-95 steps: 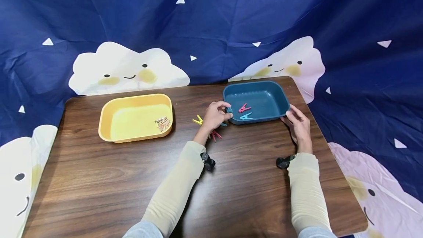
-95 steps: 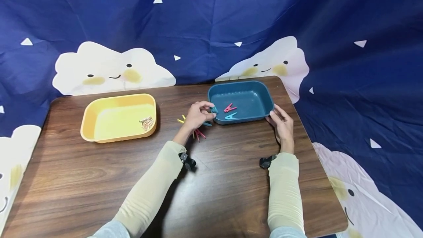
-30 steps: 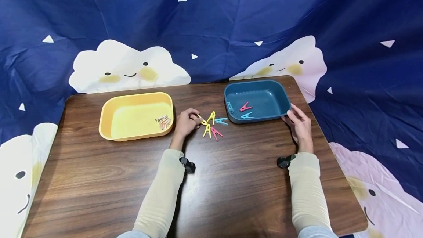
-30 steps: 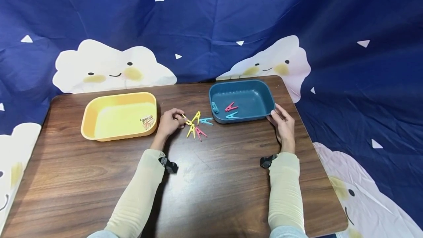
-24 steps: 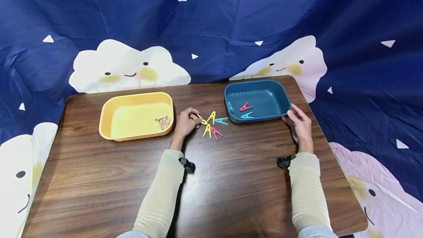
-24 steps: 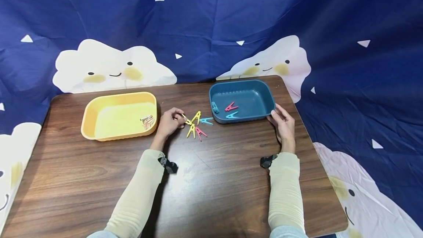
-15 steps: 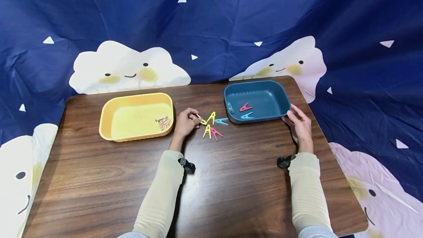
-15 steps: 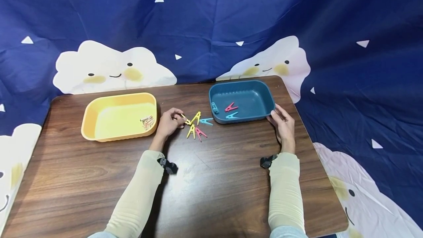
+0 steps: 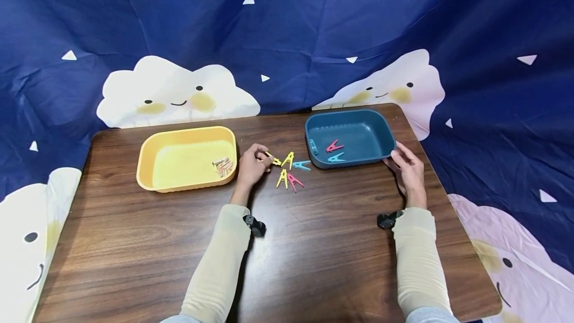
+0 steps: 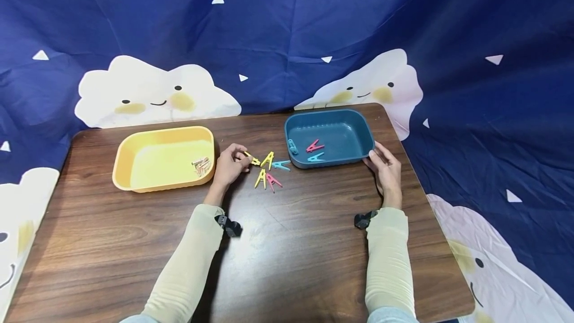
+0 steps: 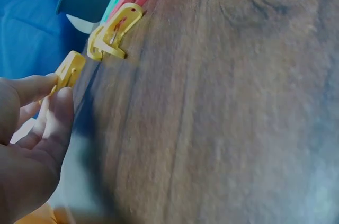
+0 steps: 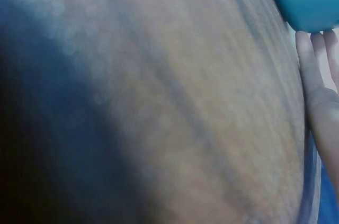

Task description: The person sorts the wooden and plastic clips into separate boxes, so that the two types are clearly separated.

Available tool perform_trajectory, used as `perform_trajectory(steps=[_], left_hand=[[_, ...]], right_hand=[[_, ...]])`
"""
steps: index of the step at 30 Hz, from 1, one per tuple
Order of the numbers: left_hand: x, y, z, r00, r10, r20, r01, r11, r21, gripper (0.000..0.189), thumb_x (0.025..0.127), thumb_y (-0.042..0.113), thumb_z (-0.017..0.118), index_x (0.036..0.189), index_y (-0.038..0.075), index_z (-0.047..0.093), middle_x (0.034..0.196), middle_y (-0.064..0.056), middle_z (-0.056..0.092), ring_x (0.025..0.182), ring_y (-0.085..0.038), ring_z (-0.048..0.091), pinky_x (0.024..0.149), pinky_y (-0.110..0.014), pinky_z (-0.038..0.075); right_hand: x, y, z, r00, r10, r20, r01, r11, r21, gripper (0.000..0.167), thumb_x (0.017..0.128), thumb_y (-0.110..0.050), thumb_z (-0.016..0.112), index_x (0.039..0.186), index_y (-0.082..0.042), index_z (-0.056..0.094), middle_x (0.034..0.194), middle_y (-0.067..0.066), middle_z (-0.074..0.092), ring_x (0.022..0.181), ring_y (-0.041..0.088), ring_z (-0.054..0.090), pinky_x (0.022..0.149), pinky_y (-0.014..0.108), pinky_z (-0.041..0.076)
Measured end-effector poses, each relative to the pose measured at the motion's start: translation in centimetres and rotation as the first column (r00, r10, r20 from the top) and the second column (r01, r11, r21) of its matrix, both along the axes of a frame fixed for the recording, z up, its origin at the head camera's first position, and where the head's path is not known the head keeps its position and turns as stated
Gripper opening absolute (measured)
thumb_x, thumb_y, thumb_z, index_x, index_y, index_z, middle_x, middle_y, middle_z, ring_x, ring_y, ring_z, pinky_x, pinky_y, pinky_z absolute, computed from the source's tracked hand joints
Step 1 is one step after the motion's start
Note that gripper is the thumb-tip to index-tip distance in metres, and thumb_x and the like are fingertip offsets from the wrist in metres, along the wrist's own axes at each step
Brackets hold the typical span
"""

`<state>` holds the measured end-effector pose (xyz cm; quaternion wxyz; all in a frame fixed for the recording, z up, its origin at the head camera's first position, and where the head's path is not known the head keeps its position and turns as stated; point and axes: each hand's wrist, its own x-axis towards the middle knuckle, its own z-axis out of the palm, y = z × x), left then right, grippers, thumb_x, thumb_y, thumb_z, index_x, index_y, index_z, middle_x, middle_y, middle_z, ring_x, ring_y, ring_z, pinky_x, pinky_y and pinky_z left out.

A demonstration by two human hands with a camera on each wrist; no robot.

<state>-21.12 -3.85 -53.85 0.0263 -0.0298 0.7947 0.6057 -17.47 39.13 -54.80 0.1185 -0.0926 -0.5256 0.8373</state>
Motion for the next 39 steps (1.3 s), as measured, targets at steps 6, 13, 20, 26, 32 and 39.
perform_trajectory(steps=[6, 13, 20, 26, 32, 39], left_hand=[[-0.1, 0.5, 0.4, 0.999, 0.028, -0.024, -0.028, 0.999, 0.025, 0.026, 0.088, 0.001, 0.076, 0.111, -0.002, 0.065, 0.075, -0.007, 0.065, 0.055, -0.018, 0.064, 0.056, -0.032, 0.06], [0.0, 0.8, 0.9, 0.999, -0.007, -0.049, 0.006, 1.0, -0.006, 0.026, 0.088, 0.004, 0.077, 0.11, -0.003, 0.065, 0.076, -0.01, 0.067, 0.056, -0.024, 0.066, 0.056, -0.038, 0.059], [0.0, 1.1, 1.4, 0.999, -0.011, -0.039, 0.013, 0.999, 0.032, 0.027, 0.089, 0.005, 0.076, 0.112, -0.003, 0.064, 0.076, -0.007, 0.067, 0.062, -0.03, 0.067, 0.059, -0.043, 0.06], [-0.1, 1.4, 1.9, 0.998, -0.025, -0.049, 0.028, 0.997, 0.07, 0.032, 0.09, 0.006, 0.077, 0.116, -0.006, 0.063, 0.075, -0.006, 0.065, 0.059, -0.026, 0.063, 0.061, -0.052, 0.059], [-0.2, 1.9, 2.3, 0.997, -0.035, -0.075, 0.042, 0.994, 0.096, 0.031, 0.089, 0.005, 0.077, 0.115, -0.006, 0.063, 0.076, -0.007, 0.065, 0.06, -0.029, 0.063, 0.061, -0.056, 0.057], [-0.2, 2.6, 2.9, 0.996, -0.039, -0.078, 0.049, 0.99, 0.135, 0.032, 0.089, 0.003, 0.076, 0.116, -0.007, 0.062, 0.077, -0.003, 0.062, 0.064, -0.038, 0.061, 0.059, -0.052, 0.057]], right_hand=[[0.1, 0.1, 0.0, 1.0, 0.011, 0.015, -0.011, 1.0, 0.003, 0.05, 0.092, 0.004, 0.07, 0.14, 0.007, 0.055, 0.105, 0.012, 0.067, 0.102, 0.019, 0.066, 0.086, 0.034, 0.059], [-0.1, 0.0, 0.1, 0.999, -0.004, 0.036, 0.004, 1.0, 0.025, 0.05, 0.093, 0.002, 0.07, 0.14, 0.007, 0.055, 0.106, 0.011, 0.066, 0.103, 0.019, 0.065, 0.087, 0.034, 0.058], [-0.1, 0.2, 0.0, 1.0, 0.011, 0.007, -0.011, 1.0, -0.013, 0.048, 0.092, 0.004, 0.07, 0.138, 0.007, 0.057, 0.104, 0.012, 0.065, 0.102, 0.02, 0.065, 0.087, 0.035, 0.058], [0.1, 0.3, -0.1, 1.0, 0.011, 0.005, -0.011, 1.0, -0.01, 0.047, 0.092, 0.005, 0.07, 0.138, 0.007, 0.057, 0.105, 0.012, 0.066, 0.102, 0.021, 0.065, 0.086, 0.035, 0.059], [0.1, 0.4, -0.1, 1.0, 0.006, 0.007, -0.006, 1.0, 0.021, 0.046, 0.094, 0.005, 0.067, 0.139, 0.007, 0.056, 0.109, 0.012, 0.068, 0.103, 0.02, 0.066, 0.086, 0.035, 0.059], [0.0, 0.6, -0.2, 1.0, 0.024, 0.014, -0.024, 0.999, 0.03, 0.049, 0.093, 0.002, 0.07, 0.14, 0.006, 0.056, 0.111, 0.013, 0.066, 0.106, 0.021, 0.065, 0.087, 0.035, 0.058]])
